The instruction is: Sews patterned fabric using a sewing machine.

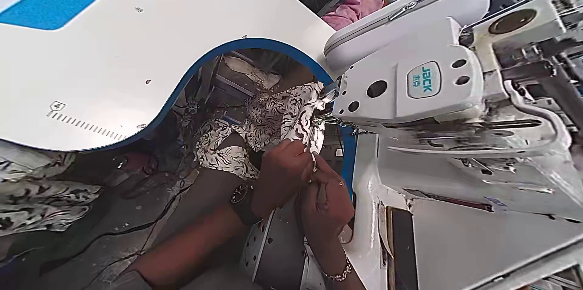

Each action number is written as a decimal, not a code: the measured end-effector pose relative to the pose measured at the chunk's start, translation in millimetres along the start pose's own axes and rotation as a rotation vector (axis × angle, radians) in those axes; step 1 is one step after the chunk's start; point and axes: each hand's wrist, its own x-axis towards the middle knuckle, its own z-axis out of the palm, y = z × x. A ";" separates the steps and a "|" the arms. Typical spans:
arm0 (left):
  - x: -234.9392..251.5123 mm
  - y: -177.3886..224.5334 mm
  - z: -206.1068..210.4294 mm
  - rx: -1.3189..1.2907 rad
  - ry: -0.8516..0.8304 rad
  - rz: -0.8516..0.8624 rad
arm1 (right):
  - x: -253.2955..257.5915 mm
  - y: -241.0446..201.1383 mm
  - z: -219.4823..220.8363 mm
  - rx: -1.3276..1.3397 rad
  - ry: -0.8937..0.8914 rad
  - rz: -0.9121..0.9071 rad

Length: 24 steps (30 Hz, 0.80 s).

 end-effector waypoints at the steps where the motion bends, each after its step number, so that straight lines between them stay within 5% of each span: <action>1: 3.5 -1.1 2.2 0.019 -0.003 0.002 | 3.2 -0.4 2.0 -0.018 -0.018 0.012; 5: 3.9 -2.8 4.6 0.039 -0.011 0.034 | 7.5 0.4 3.5 -0.056 -0.136 0.023; 8: 12.4 14.4 -34.2 -0.048 -0.009 0.010 | -1.2 -3.0 1.8 -0.026 -0.142 0.006; 11: 57.1 11.6 -82.1 -0.251 -0.187 -0.257 | -6.1 -11.4 5.9 -0.053 -0.222 -0.034; 14: 79.5 -58.0 -14.3 -0.776 -0.405 -0.698 | -2.6 -17.4 6.2 -0.123 -0.257 -0.077; 16: 108.4 -84.0 40.2 -0.979 -0.393 -0.842 | 0.5 -15.0 8.6 -0.135 -0.233 -0.080; 20: 179.0 -95.4 82.1 -0.759 -0.466 -0.848 | -7.4 -12.7 7.7 -0.163 -0.226 -0.073; 24: 134.5 -97.4 95.0 -0.768 -0.323 -1.033 | 0.0 -11.2 16.0 -0.165 -0.173 -0.115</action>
